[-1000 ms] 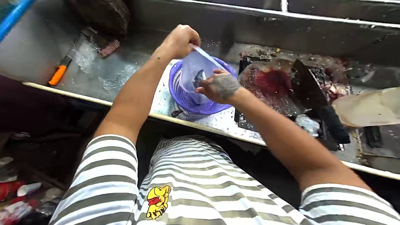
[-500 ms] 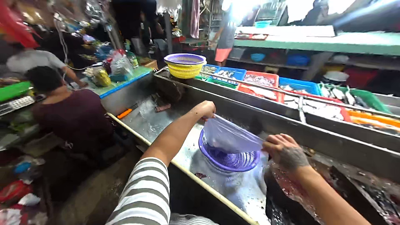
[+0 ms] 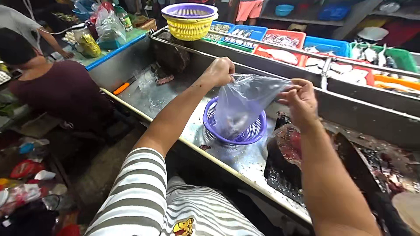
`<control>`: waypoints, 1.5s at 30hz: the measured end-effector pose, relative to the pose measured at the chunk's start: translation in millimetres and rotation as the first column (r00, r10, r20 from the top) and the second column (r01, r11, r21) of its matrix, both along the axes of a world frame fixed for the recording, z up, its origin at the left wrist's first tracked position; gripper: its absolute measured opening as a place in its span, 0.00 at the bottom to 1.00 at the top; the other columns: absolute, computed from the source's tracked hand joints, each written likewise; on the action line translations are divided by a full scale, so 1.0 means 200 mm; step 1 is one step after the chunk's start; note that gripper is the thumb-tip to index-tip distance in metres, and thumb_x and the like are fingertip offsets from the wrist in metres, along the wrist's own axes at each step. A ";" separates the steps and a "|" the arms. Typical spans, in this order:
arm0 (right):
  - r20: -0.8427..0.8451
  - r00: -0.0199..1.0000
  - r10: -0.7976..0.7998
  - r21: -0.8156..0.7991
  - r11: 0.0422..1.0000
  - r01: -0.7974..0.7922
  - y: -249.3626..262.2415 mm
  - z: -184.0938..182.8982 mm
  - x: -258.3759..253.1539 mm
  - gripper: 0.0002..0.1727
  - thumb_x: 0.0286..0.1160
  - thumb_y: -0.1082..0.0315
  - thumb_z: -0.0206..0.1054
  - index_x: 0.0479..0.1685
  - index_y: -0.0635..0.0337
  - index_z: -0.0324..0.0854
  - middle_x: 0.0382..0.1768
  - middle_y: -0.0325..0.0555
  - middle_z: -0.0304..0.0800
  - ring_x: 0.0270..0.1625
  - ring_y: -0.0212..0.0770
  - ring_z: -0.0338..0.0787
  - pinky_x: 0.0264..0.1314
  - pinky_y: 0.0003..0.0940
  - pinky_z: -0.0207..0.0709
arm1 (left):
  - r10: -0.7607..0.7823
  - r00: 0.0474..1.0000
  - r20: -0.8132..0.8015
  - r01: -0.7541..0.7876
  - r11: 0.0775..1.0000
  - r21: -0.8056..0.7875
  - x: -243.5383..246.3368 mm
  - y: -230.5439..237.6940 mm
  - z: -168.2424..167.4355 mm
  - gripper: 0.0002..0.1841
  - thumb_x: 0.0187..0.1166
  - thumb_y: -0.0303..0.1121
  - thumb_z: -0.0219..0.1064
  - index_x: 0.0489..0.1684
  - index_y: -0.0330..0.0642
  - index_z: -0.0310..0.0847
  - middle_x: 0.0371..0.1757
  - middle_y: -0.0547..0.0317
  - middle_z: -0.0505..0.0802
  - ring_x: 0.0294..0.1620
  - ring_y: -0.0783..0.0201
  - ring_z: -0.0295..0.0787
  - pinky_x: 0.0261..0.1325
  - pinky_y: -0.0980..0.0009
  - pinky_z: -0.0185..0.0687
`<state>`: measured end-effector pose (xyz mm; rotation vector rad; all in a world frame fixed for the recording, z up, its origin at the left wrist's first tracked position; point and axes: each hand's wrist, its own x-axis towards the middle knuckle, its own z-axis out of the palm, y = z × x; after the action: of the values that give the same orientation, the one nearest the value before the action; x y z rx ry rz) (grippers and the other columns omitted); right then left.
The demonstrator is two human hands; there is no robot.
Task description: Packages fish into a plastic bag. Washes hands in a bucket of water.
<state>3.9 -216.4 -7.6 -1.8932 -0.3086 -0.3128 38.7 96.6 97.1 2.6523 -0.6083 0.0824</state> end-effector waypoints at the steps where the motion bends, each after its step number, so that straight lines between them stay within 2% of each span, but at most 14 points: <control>1: -0.056 0.997 0.043 0.108 0.993 -0.037 0.05 -0.08 -0.03 0.52 0.71 0.50 0.73 0.90 0.52 0.40 0.69 0.43 0.79 0.59 0.38 0.90 0.59 0.42 0.88 | -0.014 1.000 0.005 0.014 1.000 -0.022 0.00 -0.01 -0.03 0.09 0.73 0.35 0.77 0.41 0.40 0.93 0.45 0.51 0.95 0.48 0.56 0.93 0.58 0.55 0.88; 4: -0.242 0.970 0.005 0.056 0.998 0.009 0.29 -0.30 -0.07 0.78 0.44 0.66 0.89 0.96 0.47 0.26 0.78 0.56 0.74 0.69 0.52 0.85 0.63 0.53 0.85 | -0.095 0.995 0.043 0.091 0.992 0.086 0.00 -0.09 -0.12 0.13 0.66 0.33 0.80 0.47 0.40 0.90 0.51 0.48 0.93 0.58 0.49 0.90 0.62 0.47 0.85; 6: -0.280 0.960 -0.001 -0.072 0.997 -0.020 0.45 -0.37 -0.09 0.78 0.44 0.62 0.91 0.96 0.51 0.29 0.74 0.60 0.79 0.70 0.56 0.85 0.67 0.55 0.83 | -0.239 0.971 0.002 0.232 0.945 0.229 -0.04 -0.15 -0.18 0.22 0.61 0.37 0.84 0.55 0.45 0.89 0.60 0.48 0.89 0.64 0.45 0.86 0.62 0.42 0.85; 10: -0.175 0.984 -0.039 -0.080 0.997 0.025 0.68 -0.36 -0.11 0.60 0.53 0.64 0.87 0.90 0.62 0.51 0.50 0.56 0.91 0.50 0.45 0.93 0.58 0.44 0.89 | -0.348 0.937 0.029 0.343 0.933 0.110 -0.15 0.03 -0.30 0.25 0.67 0.44 0.82 0.65 0.54 0.87 0.68 0.50 0.88 0.64 0.48 0.88 0.60 0.41 0.86; 14: -0.107 0.971 -0.212 -0.293 0.940 0.173 0.61 -0.46 -0.30 0.30 0.64 0.59 0.82 0.65 0.66 0.83 0.46 0.54 0.93 0.48 0.47 0.93 0.58 0.48 0.88 | -0.304 0.949 0.081 0.311 0.946 -0.088 -0.12 0.36 -0.64 0.26 0.75 0.49 0.75 0.68 0.43 0.83 0.66 0.39 0.85 0.60 0.42 0.88 0.61 0.41 0.87; 19: -0.153 0.818 -0.554 -0.137 0.832 0.537 0.52 -0.50 -0.83 0.09 0.71 0.64 0.77 0.38 0.62 0.90 0.32 0.44 0.92 0.33 0.35 0.90 0.43 0.37 0.88 | -0.182 0.983 0.035 0.184 0.936 -0.301 -0.17 0.52 -0.93 0.29 0.73 0.47 0.72 0.63 0.30 0.83 0.59 0.29 0.86 0.54 0.41 0.87 0.53 0.47 0.85; 21: -0.171 0.701 -0.692 -0.100 0.720 0.687 0.46 -0.47 -1.06 0.09 0.73 0.64 0.76 0.35 0.62 0.89 0.29 0.42 0.91 0.31 0.32 0.89 0.40 0.34 0.87 | -0.157 0.987 0.022 0.157 0.952 -0.264 -0.22 0.46 -0.92 0.29 0.72 0.48 0.73 0.62 0.30 0.84 0.59 0.27 0.87 0.61 0.33 0.83 0.64 0.38 0.76; 25: -0.127 0.480 -0.868 -0.245 0.496 0.833 0.30 -0.51 -1.54 0.11 0.82 0.67 0.65 0.50 0.62 0.91 0.42 0.47 0.96 0.43 0.36 0.95 0.55 0.38 0.90 | -0.192 0.962 0.194 0.220 0.966 -0.135 -0.34 0.21 -0.78 0.30 0.71 0.55 0.74 0.60 0.36 0.88 0.68 0.21 0.81 0.73 0.21 0.71 0.76 0.30 0.57; 27: -0.122 0.388 -0.913 -0.364 0.405 0.839 0.21 -0.58 -1.77 0.13 0.81 0.67 0.65 0.57 0.62 0.89 0.44 0.49 0.95 0.45 0.41 0.95 0.58 0.43 0.89 | -0.264 0.914 0.307 0.306 0.947 -0.096 -0.42 0.01 -0.69 0.30 0.73 0.55 0.74 0.62 0.38 0.88 0.73 0.23 0.79 0.78 0.26 0.70 0.80 0.35 0.58; 31: -0.155 0.235 -0.960 -0.474 0.280 0.835 0.00 -0.73 -2.22 0.10 0.79 0.60 0.70 0.47 0.54 0.92 0.36 0.43 0.96 0.40 0.42 0.95 0.51 0.51 0.89 | -0.454 0.781 0.429 0.562 0.811 -0.164 -0.71 -0.57 -0.65 0.29 0.73 0.48 0.78 0.62 0.31 0.86 0.66 0.32 0.86 0.73 0.44 0.79 0.78 0.54 0.69; 34: -0.268 0.261 -0.927 -0.516 0.367 0.774 -0.16 -0.81 -2.67 0.13 0.82 0.59 0.69 0.59 0.50 0.90 0.55 0.44 0.94 0.57 0.42 0.93 0.68 0.50 0.86 | -0.613 0.695 0.375 0.713 0.655 -0.251 -1.11 -1.04 -0.71 0.28 0.73 0.42 0.76 0.61 0.25 0.83 0.64 0.27 0.87 0.73 0.37 0.79 0.81 0.48 0.68; 36: -0.350 0.286 -0.892 -0.505 0.437 0.744 -0.30 -0.90 -2.88 0.17 0.80 0.57 0.71 0.64 0.51 0.87 0.60 0.47 0.92 0.61 0.47 0.92 0.69 0.55 0.84 | -0.645 0.707 0.290 0.707 0.653 -0.271 -1.32 -1.32 -0.74 0.24 0.74 0.43 0.76 0.61 0.34 0.85 0.65 0.38 0.88 0.74 0.43 0.79 0.80 0.49 0.70; 40: -0.516 0.122 -0.848 -0.499 0.413 0.762 -0.59 -0.93 -3.35 0.23 0.79 0.57 0.70 0.66 0.64 0.84 0.56 0.65 0.89 0.54 0.61 0.91 0.61 0.62 0.83 | -0.817 0.575 0.037 0.799 0.551 -0.243 -1.67 -1.77 -0.76 0.22 0.72 0.46 0.77 0.62 0.49 0.88 0.64 0.52 0.88 0.71 0.48 0.78 0.71 0.44 0.76; 45: -0.649 -0.106 -0.754 -0.488 0.304 0.818 -0.83 -0.90 -3.60 0.26 0.78 0.58 0.75 0.67 0.68 0.83 0.64 0.67 0.86 0.65 0.61 0.88 0.71 0.56 0.81 | -0.952 0.276 -0.129 0.935 0.298 -0.193 -1.90 -2.25 -0.91 0.22 0.78 0.49 0.72 0.67 0.50 0.86 0.64 0.55 0.90 0.70 0.54 0.83 0.73 0.47 0.79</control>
<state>-716.9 -382.5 -187.0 -1.6667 1.6476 -0.1515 -340.5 -353.0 -85.0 1.7091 -1.9483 -0.5339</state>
